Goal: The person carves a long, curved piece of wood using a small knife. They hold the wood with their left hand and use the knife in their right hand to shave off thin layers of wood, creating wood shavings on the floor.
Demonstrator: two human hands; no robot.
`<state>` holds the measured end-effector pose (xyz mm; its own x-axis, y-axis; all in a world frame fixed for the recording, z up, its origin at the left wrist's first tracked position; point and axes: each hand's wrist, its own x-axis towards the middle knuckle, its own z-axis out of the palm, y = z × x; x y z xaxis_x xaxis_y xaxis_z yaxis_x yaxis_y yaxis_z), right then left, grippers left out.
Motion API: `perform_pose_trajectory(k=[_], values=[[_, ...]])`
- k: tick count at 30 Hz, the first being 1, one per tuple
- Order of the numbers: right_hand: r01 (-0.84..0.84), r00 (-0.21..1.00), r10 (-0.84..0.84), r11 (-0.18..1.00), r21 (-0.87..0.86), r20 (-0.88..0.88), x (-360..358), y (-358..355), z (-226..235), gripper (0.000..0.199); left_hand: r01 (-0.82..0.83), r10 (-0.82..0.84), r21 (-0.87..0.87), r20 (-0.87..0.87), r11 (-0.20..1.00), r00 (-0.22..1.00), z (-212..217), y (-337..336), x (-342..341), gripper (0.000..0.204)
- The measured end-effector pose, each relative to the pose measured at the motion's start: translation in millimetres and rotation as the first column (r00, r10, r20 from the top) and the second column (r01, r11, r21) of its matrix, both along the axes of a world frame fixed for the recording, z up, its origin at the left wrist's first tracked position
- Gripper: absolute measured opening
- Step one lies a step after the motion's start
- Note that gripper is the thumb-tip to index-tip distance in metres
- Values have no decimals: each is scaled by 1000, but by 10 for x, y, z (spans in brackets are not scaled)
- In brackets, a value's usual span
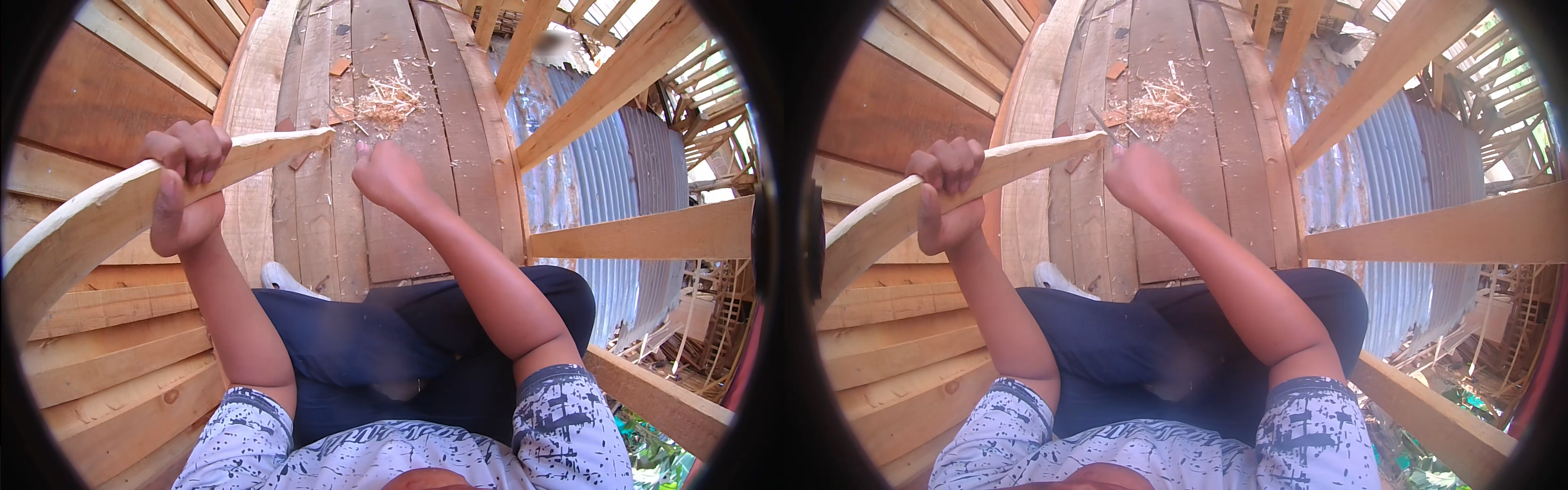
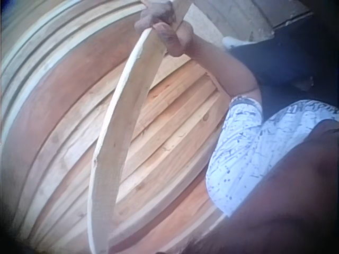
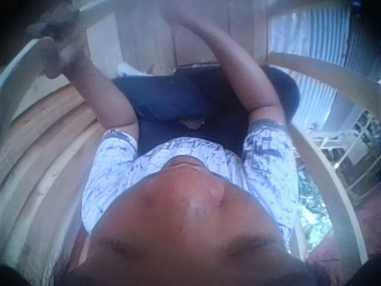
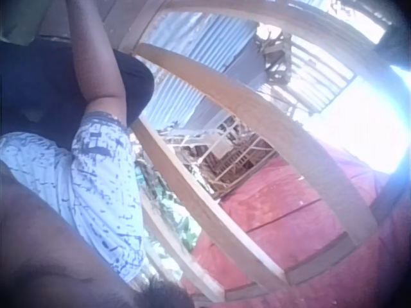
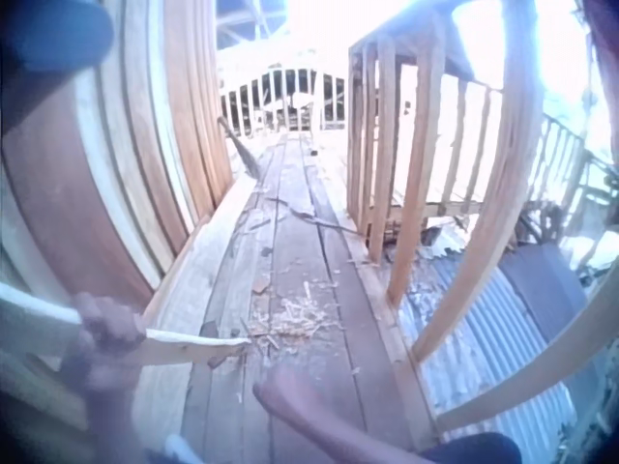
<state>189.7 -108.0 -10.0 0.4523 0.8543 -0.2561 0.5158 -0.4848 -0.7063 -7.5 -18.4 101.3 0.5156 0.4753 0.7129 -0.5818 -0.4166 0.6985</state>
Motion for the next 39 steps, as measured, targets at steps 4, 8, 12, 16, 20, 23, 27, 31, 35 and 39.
perform_pose_trajectory(k=[4, 8, 12, 16, 20, 23, 27, 31, 35, 39], values=[[-51, 998, 48, 996, -74, -45, 100, -23, 215, 48, 85, -83, -55, 51, 995, 995, 112, -113, -35, 30], [-37, 999, 36, 999, -15, -41, 43, -26, 152, 54, 196, -192, -52, 77, 979, 978, 92, -108, -27, 28], [-41, 999, 41, 999, 5, -9, 50, -12, 22, 54, 156, -155, -39, 27, 987, 988, 6, -71, 3, 28], [-1, 999, 2, 1000, 22, -35, 8, -10, -34, 53, 100, -100, 15, 10, 995, 995, -1, -79, 15, 23], [-92, 994, 90, 996, -22, -67, -35, -33, 101, 49, 72, -76, 129, 23, 989, 997, 34, -86, 23, 23], [-138, 987, 132, 988, -63, -93, -56, -43, 156, 48, 114, -117, 194, 4, 974, 993, 30, -46, 37, 30], [-134, 988, 128, 989, -65, -90, -53, -48, 143, 47, 83, -89, 127, 39, 988, 995, 14, -103, 95, 40], [-137, 987, 130, 988, -71, -92, -47, -33, 135, 47, 17, -28, 109, 103, 994, 994, -49, -14, 47, 50], [-109, 992, 110, 994, 13, -67, -51, 14, -54, 51, -129, 131, -25, 115, 991, 985, -103, 17, -50, 50], [-26, 946, 46, 998, 64, -322, 73, 73, -472, 55, -114, 146, -188, 164, 975, 976, -106, 35, 2, 48]])
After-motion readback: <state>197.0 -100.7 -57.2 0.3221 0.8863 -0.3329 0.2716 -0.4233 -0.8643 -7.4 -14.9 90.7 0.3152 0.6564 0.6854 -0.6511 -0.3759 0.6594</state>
